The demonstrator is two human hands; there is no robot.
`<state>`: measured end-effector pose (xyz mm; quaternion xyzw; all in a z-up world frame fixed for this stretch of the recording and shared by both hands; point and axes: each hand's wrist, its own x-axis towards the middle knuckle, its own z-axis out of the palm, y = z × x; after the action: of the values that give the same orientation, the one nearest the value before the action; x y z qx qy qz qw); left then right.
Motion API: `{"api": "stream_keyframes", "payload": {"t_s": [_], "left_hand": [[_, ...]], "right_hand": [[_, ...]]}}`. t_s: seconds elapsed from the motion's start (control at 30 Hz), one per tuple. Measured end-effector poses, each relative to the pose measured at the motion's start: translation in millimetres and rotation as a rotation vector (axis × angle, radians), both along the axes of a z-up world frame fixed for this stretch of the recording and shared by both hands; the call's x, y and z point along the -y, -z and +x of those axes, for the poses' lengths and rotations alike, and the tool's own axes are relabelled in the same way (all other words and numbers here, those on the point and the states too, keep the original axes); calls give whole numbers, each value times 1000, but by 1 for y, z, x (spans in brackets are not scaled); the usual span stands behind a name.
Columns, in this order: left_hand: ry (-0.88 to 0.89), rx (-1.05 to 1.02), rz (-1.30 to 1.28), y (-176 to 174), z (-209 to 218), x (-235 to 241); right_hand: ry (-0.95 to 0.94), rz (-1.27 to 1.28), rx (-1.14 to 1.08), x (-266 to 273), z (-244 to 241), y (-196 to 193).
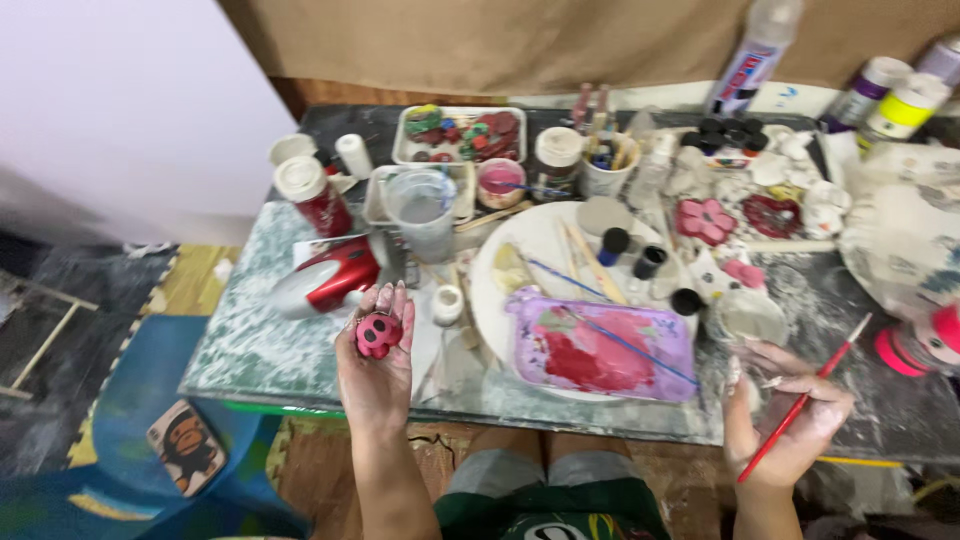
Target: The person paints a small pink clay figurine with black and white paint using a fine brush. They dip the brush into paint containers and a water cup, then apply paint to the figurine's eyes and mouth. A hair dryer is used to dry the paint between applications.
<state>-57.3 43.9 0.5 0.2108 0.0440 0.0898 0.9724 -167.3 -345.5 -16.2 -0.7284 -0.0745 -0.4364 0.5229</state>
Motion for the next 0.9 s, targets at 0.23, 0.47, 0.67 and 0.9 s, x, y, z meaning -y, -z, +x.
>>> {"api": "stream_keyframes", "payload": {"t_s": [0.23,0.47,0.67,0.9], "left_hand": [[-76,38,-42,7,-6,-44],[-105,-1,-63,9,-10,-65],[-96,-37,-87,13,-15,-75],[-54,-17,-87,14,-14,-68]], "right_hand": [[-325,-177,-128,-123,45,-47],[-76,-705,-369,-245,111,-47],[34,-932,-637,-290,150,-15],[-160,-632,-770,-294,141,-33]]}}
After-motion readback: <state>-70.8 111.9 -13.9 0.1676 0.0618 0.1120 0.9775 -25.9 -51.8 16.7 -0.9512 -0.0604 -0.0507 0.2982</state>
